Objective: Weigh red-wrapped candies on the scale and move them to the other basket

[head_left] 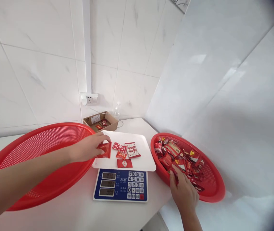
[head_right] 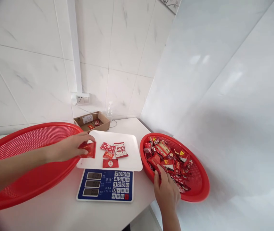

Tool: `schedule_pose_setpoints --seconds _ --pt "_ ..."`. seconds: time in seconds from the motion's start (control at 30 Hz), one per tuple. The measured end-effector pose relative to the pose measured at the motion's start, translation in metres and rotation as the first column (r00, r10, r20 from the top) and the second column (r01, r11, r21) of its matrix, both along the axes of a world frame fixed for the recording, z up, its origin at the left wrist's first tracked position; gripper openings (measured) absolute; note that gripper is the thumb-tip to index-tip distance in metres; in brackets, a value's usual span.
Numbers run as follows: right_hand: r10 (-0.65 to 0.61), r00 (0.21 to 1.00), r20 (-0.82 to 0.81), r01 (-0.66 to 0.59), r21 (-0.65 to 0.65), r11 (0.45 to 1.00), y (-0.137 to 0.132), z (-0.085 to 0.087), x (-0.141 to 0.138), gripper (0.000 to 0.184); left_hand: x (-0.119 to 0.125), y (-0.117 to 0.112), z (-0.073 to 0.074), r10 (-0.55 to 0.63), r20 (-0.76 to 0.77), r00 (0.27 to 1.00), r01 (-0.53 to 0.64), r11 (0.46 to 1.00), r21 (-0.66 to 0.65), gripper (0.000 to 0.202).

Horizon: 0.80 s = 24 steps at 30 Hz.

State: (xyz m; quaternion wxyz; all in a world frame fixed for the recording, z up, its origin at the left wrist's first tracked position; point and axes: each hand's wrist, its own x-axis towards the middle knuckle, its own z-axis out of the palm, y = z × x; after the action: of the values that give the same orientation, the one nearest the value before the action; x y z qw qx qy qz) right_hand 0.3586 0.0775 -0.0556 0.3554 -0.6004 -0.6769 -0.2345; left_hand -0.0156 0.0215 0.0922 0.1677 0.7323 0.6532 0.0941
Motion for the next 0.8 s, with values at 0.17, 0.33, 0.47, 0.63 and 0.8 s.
schedule_pose_setpoints --seconds 0.17,0.33,0.47,0.63,0.8 --pt "-0.004 1.0 -0.008 0.004 -0.003 1.0 0.0 -0.001 0.0 0.039 -0.031 -0.007 0.02 0.07 -0.098 0.993 -0.074 0.997 -0.035 0.041" --pt "-0.027 1.0 -0.002 0.027 -0.012 1.0 0.001 -0.003 -0.001 0.04 -0.003 0.01 0.0 -0.064 -0.13 0.989 0.063 0.998 -0.01 0.033" --pt "-0.024 0.999 -0.026 0.022 -0.059 0.998 0.0 0.0 -0.001 0.043 0.042 0.032 -0.028 -0.223 -0.16 0.962 0.221 0.975 -0.03 0.03" --pt "-0.014 0.998 -0.054 0.008 -0.113 0.994 -0.002 0.003 -0.001 0.043 0.071 0.052 -0.046 -0.282 -0.223 0.933 0.277 0.959 -0.053 0.021" --pt "-0.036 0.998 -0.042 0.031 -0.113 0.993 -0.002 0.002 -0.002 0.043 0.062 0.053 -0.052 -0.262 -0.205 0.943 0.266 0.964 -0.01 0.024"
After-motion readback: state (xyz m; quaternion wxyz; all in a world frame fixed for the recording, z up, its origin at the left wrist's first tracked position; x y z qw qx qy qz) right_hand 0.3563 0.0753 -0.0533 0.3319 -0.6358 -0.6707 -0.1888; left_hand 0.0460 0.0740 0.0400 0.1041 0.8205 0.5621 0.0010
